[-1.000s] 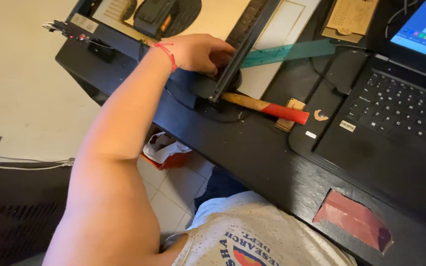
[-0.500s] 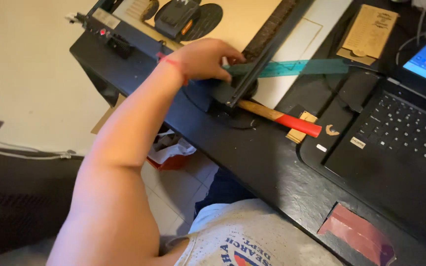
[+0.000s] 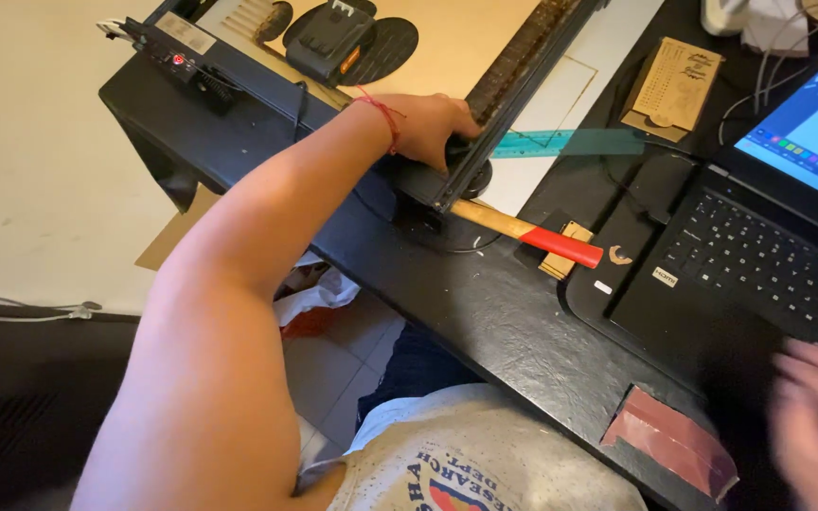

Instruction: Operating a laser engraving machine by setting up the design on a laptop and manually aligning the material.

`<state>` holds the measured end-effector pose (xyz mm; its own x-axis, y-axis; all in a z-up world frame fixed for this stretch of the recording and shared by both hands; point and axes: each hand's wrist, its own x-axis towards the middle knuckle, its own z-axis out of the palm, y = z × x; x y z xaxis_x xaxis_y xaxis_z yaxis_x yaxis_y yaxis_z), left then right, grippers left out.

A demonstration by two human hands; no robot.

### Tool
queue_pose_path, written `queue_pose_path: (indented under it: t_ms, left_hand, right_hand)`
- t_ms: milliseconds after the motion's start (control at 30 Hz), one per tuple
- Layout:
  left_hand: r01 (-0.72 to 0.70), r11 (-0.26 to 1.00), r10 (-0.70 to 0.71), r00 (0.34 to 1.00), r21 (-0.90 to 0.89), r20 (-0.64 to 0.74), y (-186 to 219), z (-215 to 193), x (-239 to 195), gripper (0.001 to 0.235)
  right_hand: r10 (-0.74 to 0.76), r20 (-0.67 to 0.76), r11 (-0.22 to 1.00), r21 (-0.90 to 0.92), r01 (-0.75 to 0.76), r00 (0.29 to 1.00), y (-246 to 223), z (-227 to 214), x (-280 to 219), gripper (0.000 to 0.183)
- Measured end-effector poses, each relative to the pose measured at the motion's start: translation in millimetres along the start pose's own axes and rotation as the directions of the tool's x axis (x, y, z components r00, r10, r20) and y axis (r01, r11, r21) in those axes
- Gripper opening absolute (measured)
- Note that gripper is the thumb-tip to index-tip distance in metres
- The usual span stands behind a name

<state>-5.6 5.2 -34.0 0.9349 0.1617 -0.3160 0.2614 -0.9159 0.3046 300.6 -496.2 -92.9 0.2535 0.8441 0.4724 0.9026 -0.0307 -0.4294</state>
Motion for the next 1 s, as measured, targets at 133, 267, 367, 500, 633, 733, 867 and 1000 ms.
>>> queue_pose_path:
  t_ms: [133,267,367,500,633,733,867,1000]
  left_hand:
    - [-0.018,1.000,0.019,0.998,0.014,-0.056,-5.8,2.2,1.9,0.044]
    - [0.092,0.994,-0.089,0.994,0.051,-0.057,-1.5,-25.3,-13.7,0.072]
    - [0.086,0.980,-0.036,0.963,0.177,-0.266,-22.6,-33.1,-24.7,0.071]
    - [0.164,0.968,-0.023,0.808,0.188,-0.589,-31.7,-46.0,-69.2,0.061]
    - [0.108,0.994,-0.038,0.600,0.033,-0.799,-1.1,-29.5,-137.2,0.052]
    - [0.132,0.976,-0.219,0.624,-0.175,-0.750,21.1,9.2,-174.5,0.060]
    - [0.212,0.949,-0.314,0.629,-0.232,-0.711,25.3,78.5,-204.2,0.065]
    - [0.236,0.921,-0.387,0.646,-0.310,-0.658,24.9,127.8,-218.9,0.068]
  right_hand:
    - [-0.196,0.090,0.980,0.035,0.193,0.977,-115.7,47.1,62.2,0.016]
    - [-0.318,0.148,0.948,0.069,0.311,0.936,-148.3,80.8,100.7,0.017]
    - [-0.373,0.264,0.927,0.065,0.370,0.889,-165.6,102.2,125.3,0.028]
    - [-0.304,0.376,0.945,0.000,0.328,0.875,-182.4,127.4,157.0,0.049]
    - [-0.160,0.461,0.970,-0.089,0.225,0.873,-179.3,157.7,178.5,0.054]
    - [-0.071,0.528,0.964,-0.182,0.195,0.846,-165.9,182.4,180.8,0.052]
    - [-0.121,0.454,0.943,-0.226,0.246,0.883,-152.6,193.1,175.3,0.044]
    - [-0.143,0.446,0.934,-0.236,0.270,0.884,-152.6,193.7,172.5,0.040]
